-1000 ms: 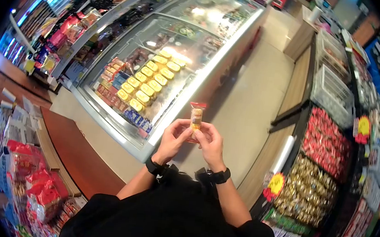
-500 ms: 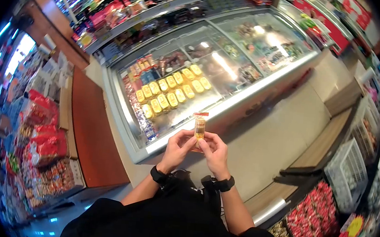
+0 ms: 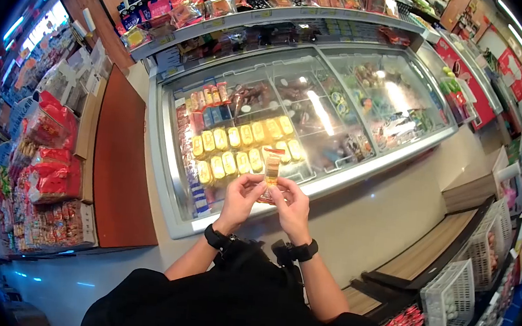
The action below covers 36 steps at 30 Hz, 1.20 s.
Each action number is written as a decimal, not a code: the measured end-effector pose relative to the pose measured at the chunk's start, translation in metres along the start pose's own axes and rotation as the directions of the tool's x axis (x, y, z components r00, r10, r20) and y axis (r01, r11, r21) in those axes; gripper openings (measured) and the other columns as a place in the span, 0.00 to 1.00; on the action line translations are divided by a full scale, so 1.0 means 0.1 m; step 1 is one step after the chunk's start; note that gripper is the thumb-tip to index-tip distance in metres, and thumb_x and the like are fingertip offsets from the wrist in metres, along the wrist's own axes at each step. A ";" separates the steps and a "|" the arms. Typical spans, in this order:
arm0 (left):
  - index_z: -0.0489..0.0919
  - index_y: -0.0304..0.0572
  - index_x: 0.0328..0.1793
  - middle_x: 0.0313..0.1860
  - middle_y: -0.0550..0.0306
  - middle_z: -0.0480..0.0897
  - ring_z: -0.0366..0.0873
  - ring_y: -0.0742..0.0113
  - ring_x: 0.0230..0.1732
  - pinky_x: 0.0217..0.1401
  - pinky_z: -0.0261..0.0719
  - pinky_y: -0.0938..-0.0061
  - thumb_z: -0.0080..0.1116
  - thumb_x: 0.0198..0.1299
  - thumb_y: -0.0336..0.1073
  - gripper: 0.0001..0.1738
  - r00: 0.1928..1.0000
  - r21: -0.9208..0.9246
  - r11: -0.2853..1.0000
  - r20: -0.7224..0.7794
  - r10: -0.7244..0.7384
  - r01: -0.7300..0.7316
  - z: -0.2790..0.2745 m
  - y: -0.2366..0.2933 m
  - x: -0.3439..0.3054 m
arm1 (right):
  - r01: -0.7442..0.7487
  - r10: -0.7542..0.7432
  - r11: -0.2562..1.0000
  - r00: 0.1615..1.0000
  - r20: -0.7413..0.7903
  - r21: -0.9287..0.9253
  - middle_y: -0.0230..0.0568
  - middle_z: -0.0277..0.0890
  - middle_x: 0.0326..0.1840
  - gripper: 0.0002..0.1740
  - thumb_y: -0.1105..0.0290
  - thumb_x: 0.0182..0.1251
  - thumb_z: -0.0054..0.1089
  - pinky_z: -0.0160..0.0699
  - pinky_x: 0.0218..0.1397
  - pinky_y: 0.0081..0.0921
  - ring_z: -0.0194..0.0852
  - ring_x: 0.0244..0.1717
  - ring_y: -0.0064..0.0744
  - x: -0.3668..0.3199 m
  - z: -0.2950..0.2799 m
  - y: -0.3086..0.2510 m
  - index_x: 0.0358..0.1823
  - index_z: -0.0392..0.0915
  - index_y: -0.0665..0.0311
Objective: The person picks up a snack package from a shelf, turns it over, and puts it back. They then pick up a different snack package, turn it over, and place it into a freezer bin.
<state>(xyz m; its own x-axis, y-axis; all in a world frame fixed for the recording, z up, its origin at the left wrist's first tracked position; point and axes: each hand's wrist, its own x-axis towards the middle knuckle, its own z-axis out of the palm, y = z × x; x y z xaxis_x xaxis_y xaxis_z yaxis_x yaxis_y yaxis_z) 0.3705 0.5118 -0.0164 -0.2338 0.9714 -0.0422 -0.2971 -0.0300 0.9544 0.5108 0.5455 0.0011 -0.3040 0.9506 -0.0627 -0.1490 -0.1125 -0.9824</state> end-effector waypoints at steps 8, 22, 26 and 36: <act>0.77 0.28 0.53 0.46 0.53 0.81 0.80 0.73 0.44 0.44 0.84 0.77 0.60 0.66 0.30 0.13 1.000 -0.062 0.998 -0.005 0.025 -0.025 -0.02 -0.03 0.69 | -0.020 0.018 0.996 0.999 -0.030 -0.089 0.34 0.83 0.39 0.20 0.67 0.69 0.63 0.65 0.26 0.12 0.75 0.32 0.12 0.65 -0.01 -0.05 0.57 0.74 0.71; 0.78 0.30 0.49 0.40 0.55 0.84 0.81 0.74 0.37 0.39 0.78 0.77 0.62 0.65 0.34 0.14 0.926 0.154 0.977 -0.327 0.191 -0.147 -0.27 0.42 1.81 | 0.049 -0.014 0.988 0.973 0.230 -0.148 0.38 0.81 0.39 0.16 0.69 0.67 0.64 0.77 0.35 0.16 0.79 0.36 0.18 2.25 0.41 -0.30 0.49 0.76 0.75; 0.79 0.30 0.50 0.40 0.56 0.84 0.81 0.75 0.39 0.39 0.78 0.79 0.62 0.65 0.34 0.14 0.903 0.143 0.979 -0.385 0.189 -0.144 -0.34 0.56 2.15 | 0.070 -0.004 0.978 0.948 0.318 -0.198 0.37 0.82 0.38 0.15 0.67 0.67 0.64 0.78 0.34 0.18 0.80 0.34 0.18 2.78 0.50 -0.27 0.47 0.78 0.73; 0.81 0.30 0.49 0.37 0.55 0.86 0.84 0.73 0.35 0.38 0.80 0.78 0.63 0.64 0.37 0.15 0.841 0.208 0.977 -0.521 0.148 -0.043 -0.82 0.34 3.20 | 0.128 -0.038 0.966 0.929 0.368 -0.225 0.40 0.85 0.32 0.18 0.62 0.66 0.64 0.79 0.36 0.22 0.82 0.33 0.22 4.04 0.84 0.20 0.44 0.81 0.73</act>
<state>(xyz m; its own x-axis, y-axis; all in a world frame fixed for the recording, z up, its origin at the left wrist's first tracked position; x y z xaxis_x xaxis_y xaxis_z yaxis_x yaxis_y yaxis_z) 0.2097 0.8019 -0.0220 -0.7228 0.6894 -0.0486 -0.0876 -0.0217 0.9959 0.3061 0.9034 -0.0291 -0.6230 0.7810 0.0433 0.0289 0.0783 -0.9965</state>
